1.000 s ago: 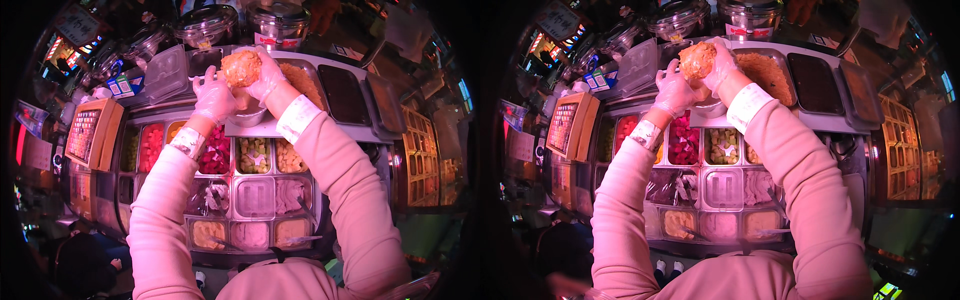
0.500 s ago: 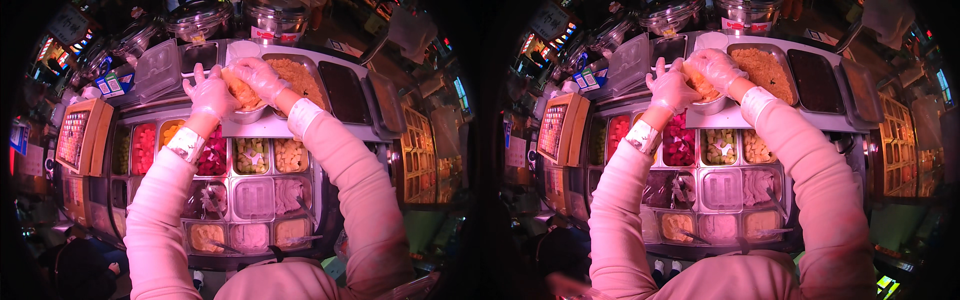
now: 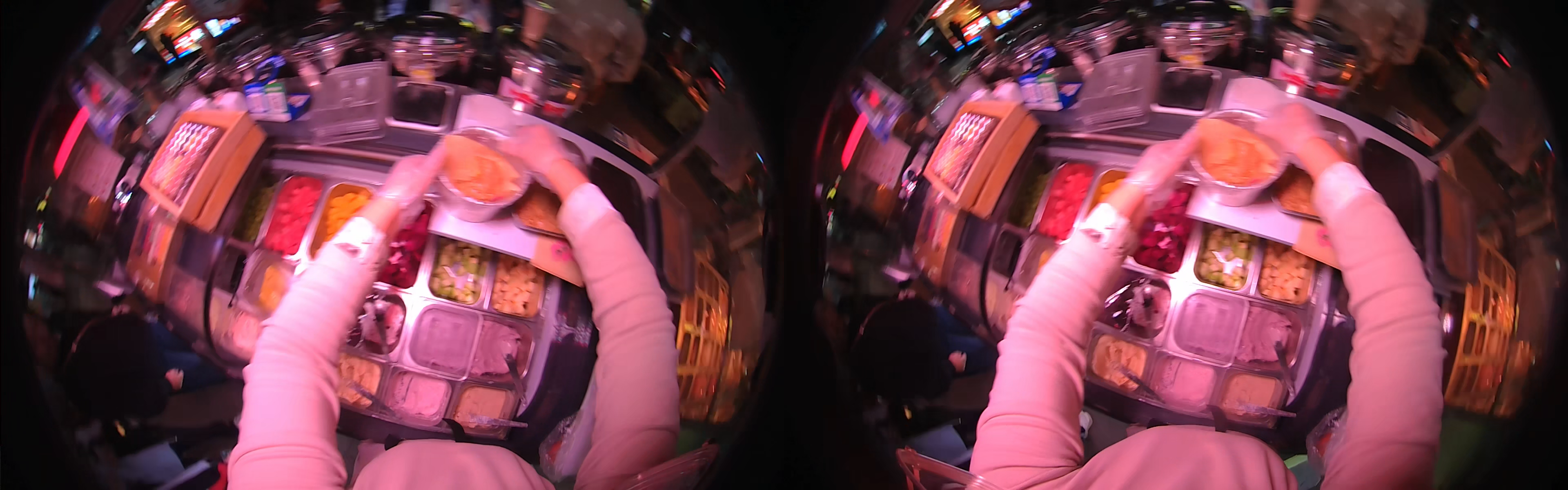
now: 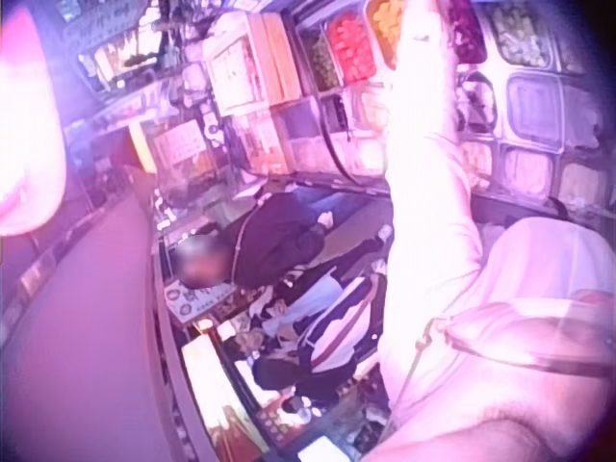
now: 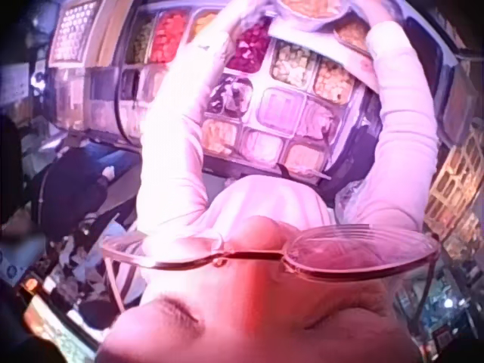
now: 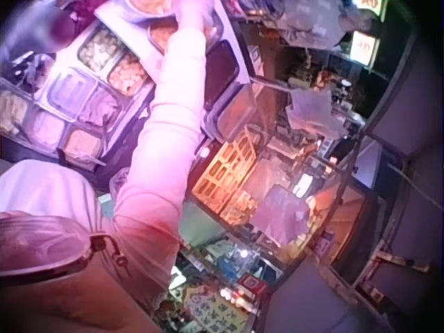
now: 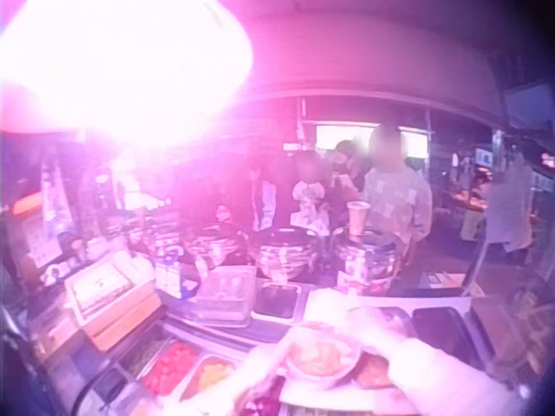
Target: The person scoops a white creamy substance into a plastic bag, adds various chopped fruits, and then coats the mixture with a brown granular topping. The person handles the bag and toppings by hand and with a spoon.
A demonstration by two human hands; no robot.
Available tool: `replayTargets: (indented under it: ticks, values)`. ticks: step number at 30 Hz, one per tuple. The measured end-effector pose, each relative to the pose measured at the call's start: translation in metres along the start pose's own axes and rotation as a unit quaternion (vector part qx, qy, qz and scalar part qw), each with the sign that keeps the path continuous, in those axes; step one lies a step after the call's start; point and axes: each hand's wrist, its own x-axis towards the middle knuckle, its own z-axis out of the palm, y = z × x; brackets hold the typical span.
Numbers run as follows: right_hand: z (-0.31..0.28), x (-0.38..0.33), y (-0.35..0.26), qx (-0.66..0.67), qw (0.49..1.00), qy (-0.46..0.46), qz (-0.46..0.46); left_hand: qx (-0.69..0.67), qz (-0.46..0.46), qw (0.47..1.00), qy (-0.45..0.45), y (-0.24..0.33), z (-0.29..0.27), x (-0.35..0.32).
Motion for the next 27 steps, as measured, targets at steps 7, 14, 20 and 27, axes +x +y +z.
replayTargets:
  ticks: [7, 14, 20, 27]
  values:
    - [-0.01, -0.011, 0.037, 0.272, 0.954, 0.103, 0.075, 0.244, 0.037, 0.968, 0.047, 0.016, 0.008, -0.003]
    - [-0.057, -0.04, -0.027, 0.514, 0.856, 0.02, 0.053, 0.164, 0.109, 0.977, 0.075, 0.061, 0.012, 0.007]
    - [-0.088, -0.05, -0.011, 0.642, 0.762, 0.009, 0.087, 0.083, -0.045, 0.994, 0.056, 0.098, 0.046, 0.022]
    - [-0.169, -0.071, -0.069, 0.64, 0.759, 0.107, -0.057, -0.113, 0.036, 0.987, 0.112, 0.16, 0.053, -0.026]
